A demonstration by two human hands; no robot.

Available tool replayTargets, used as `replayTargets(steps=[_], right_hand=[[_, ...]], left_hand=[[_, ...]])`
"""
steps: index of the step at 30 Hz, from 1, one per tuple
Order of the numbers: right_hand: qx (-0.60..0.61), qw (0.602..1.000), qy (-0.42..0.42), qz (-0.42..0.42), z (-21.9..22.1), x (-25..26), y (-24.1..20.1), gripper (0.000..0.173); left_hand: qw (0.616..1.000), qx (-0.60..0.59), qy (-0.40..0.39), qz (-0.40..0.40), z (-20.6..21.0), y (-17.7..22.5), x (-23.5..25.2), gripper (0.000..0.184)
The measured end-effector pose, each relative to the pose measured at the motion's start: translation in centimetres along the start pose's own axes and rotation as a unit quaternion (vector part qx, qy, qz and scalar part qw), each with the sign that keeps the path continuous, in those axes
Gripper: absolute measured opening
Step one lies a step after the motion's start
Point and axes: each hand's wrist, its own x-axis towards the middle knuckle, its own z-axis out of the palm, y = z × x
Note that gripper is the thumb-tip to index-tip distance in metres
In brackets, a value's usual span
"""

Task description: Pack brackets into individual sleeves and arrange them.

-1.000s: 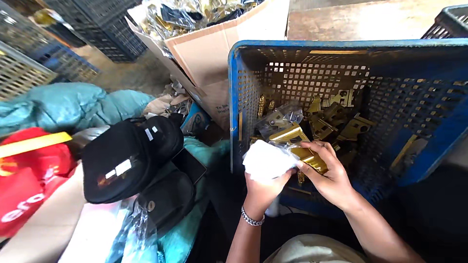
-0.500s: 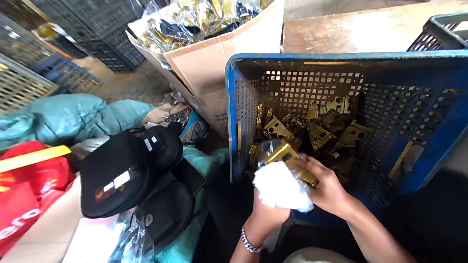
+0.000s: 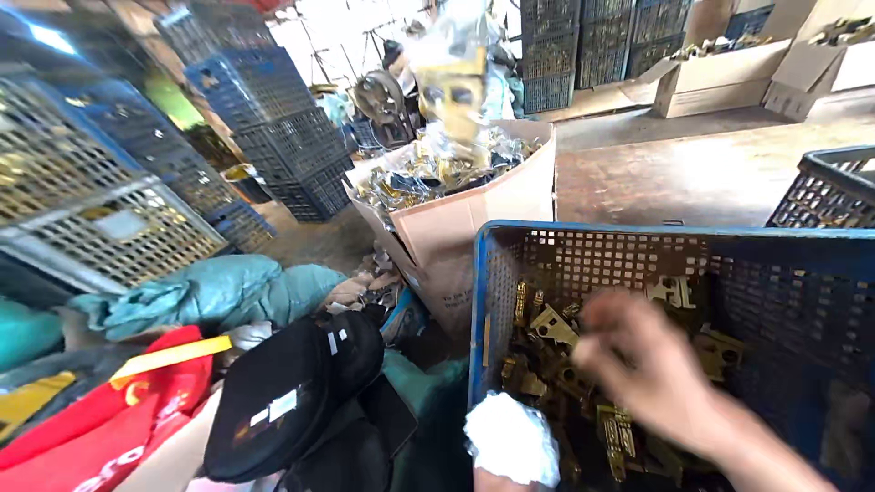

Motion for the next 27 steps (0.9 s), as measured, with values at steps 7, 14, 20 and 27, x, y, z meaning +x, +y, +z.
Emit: replayTargets(steps=[7,14,20,27], right_hand=[[0.159,0.96,-0.158,0.169,4.3,-6.7,2.1,0.016],[0.328,0.882,-0.174,0.29,2.9,-8.0,2.7,0.015],[0.288,0.9,-0.113,0.308,4.6,-9.1,1.5,0.024],[0.406,0.836,-0.062,0.363,3.9,-10.2,1.6,0.024]], left_hand=[[0.992,0.094,-0.048,0.067,2.9,0.0,-0.4,0.044],[0.988,-0.005,-0.148,0.04,3.5,-1.2,-0.1,0.063],[0.976,-0.117,-0.153,-0.104,3.6,1.2,0.1,0.049],[0.994,0.083,0.051,0.051,-1.3,-2.0,2.7,0.044]])
